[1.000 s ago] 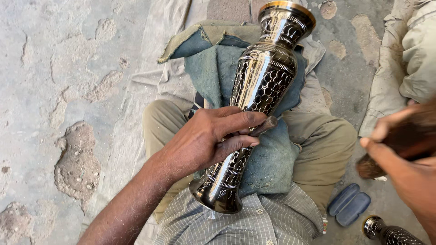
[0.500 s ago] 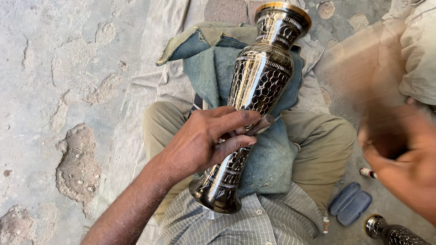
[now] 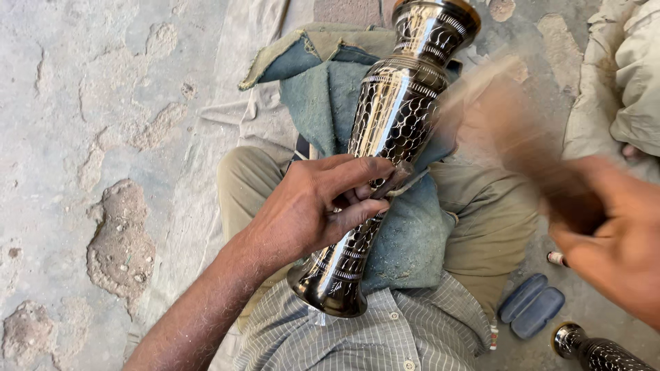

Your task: The person hammers a metal vase with a wooden mallet while holding a chisel against the surface to create or refine patterns. The vase is wrapped with a rope and rests on a cloth on the person's lap. The person rotates the vase to work on different sections.

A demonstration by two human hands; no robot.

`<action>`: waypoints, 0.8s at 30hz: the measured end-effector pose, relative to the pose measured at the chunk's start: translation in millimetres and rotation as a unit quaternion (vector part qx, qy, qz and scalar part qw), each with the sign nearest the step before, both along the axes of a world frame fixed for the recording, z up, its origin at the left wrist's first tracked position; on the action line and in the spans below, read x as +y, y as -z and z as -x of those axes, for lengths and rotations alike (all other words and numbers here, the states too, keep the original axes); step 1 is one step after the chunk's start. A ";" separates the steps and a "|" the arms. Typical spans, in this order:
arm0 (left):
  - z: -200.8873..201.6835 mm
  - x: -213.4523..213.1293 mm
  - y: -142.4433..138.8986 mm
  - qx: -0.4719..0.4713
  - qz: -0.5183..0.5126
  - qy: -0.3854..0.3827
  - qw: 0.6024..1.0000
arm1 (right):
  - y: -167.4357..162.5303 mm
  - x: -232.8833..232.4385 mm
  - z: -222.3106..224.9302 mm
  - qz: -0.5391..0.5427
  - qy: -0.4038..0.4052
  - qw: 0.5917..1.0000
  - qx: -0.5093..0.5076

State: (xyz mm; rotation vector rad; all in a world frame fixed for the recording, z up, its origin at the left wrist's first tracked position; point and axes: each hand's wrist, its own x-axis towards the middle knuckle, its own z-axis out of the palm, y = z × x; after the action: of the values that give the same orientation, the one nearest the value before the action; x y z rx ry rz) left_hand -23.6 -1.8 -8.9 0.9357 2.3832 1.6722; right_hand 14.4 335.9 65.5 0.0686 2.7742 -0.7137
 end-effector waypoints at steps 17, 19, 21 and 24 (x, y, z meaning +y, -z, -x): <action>-0.6 -1.8 5.1 -0.015 -0.005 0.021 1.000 | 1.7 -10.9 -2.4 0.070 0.038 0.993 0.083; -1.6 -1.7 5.2 -0.016 -0.016 0.008 1.000 | 9.4 -6.6 -3.2 0.224 0.096 0.960 0.136; -3.1 -2.0 5.5 -0.009 -0.024 0.005 1.000 | 15.8 -2.4 -4.4 0.332 0.143 0.918 0.161; -4.5 -2.7 4.6 -0.012 -0.014 0.002 1.000 | 15.5 1.4 -6.6 0.333 0.168 0.915 0.155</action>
State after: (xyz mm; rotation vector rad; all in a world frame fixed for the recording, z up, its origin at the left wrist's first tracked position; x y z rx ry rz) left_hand -19.1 -4.5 -13.6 0.9183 2.3463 1.7097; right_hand 21.0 337.3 50.0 0.3222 2.6474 -1.8652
